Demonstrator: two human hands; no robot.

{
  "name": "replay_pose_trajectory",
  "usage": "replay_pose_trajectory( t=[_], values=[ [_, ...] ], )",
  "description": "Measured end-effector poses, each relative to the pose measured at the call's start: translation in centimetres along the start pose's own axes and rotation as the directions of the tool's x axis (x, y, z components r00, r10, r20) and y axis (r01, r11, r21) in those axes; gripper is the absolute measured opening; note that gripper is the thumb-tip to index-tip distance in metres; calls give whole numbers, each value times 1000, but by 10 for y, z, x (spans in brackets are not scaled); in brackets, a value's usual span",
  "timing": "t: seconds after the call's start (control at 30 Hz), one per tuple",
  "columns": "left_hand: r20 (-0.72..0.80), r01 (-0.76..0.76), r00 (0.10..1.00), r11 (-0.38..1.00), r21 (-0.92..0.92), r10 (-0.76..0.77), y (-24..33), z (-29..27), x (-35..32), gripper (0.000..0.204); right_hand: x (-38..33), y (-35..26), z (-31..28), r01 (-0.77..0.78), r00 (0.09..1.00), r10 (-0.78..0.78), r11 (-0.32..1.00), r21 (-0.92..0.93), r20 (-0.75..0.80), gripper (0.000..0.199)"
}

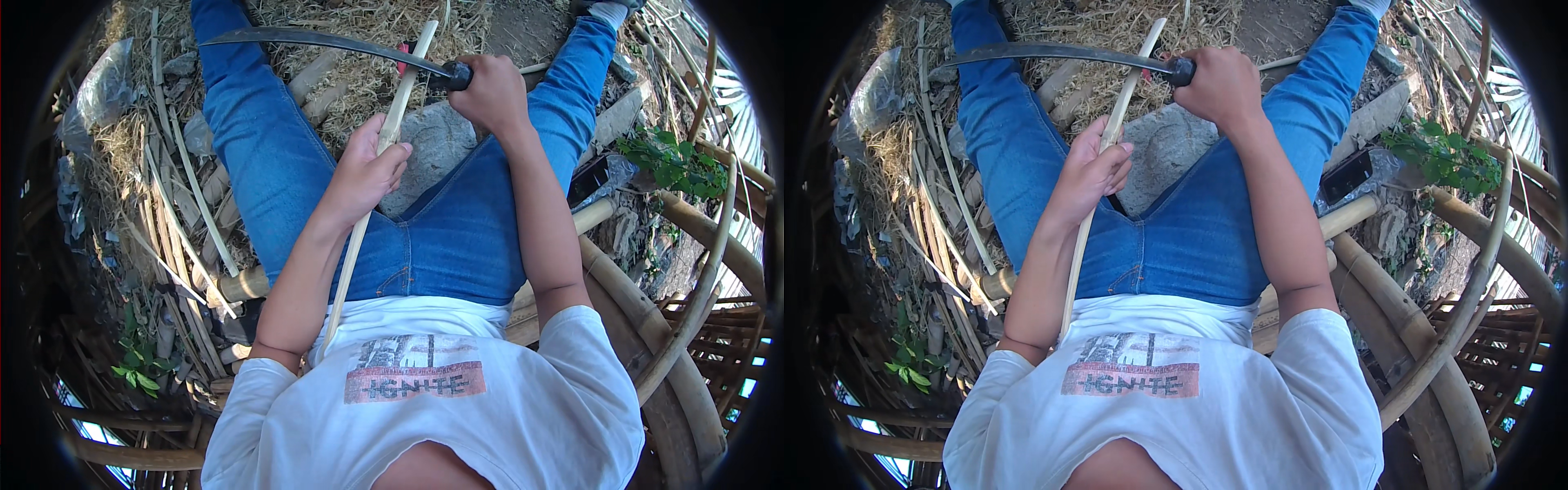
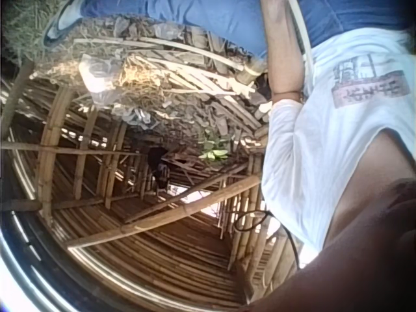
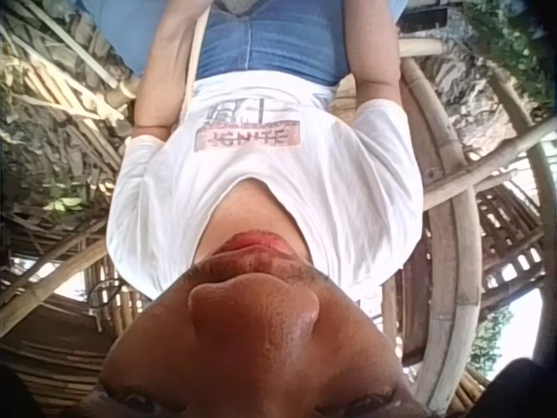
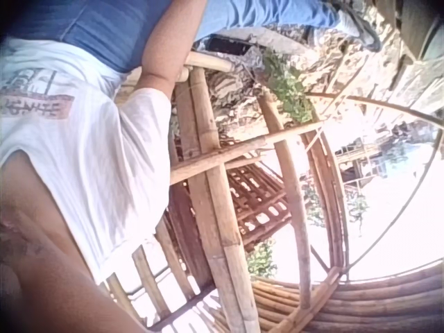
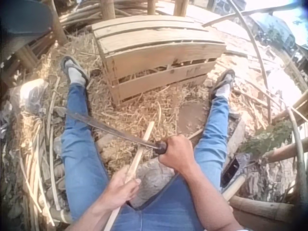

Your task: The person shapes and scrapes pieces of bamboo using a machete.

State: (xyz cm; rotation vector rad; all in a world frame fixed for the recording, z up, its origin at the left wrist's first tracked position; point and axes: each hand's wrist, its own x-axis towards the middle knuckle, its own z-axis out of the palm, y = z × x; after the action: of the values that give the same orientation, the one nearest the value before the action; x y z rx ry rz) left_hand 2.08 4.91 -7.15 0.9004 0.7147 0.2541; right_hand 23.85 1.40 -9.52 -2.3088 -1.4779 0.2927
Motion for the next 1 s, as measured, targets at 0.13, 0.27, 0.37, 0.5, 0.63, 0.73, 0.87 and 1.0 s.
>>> replay_pose_trajectory(
  t=[0.13,0.27,0.37,0.5,0.63,0.73,0.87,1.0],
  values=[
    [2,25,1000,1000,2,-25,1,-1,-5,12,5,13,-1,-12,996,3,995,-95,-91,37],
    [15,30,999,999,15,-30,-1,1,-4,12,6,25,2,-32,998,27,995,-93,-52,36],
    [10,52,999,999,-3,-52,0,0,-6,12,2,21,1,3,995,-12,996,-89,-96,34],
    [11,58,998,998,-24,-58,-1,-1,-5,13,1,12,-1,80,997,-80,996,-41,5,37],
    [0,59,998,998,17,-59,-6,-2,-1,13,-5,-8,1,187,979,-184,982,-37,86,36],
    [-9,72,997,997,0,-72,-7,-4,-1,13,-3,-13,0,161,984,-150,980,-114,101,29],
    [-12,79,997,996,45,-78,-8,1,-2,12,2,-2,1,98,994,-89,983,-152,66,29],
    [17,87,996,993,75,-88,-6,10,-1,12,2,15,-1,-25,999,21,988,-154,-27,34]
  ],
)
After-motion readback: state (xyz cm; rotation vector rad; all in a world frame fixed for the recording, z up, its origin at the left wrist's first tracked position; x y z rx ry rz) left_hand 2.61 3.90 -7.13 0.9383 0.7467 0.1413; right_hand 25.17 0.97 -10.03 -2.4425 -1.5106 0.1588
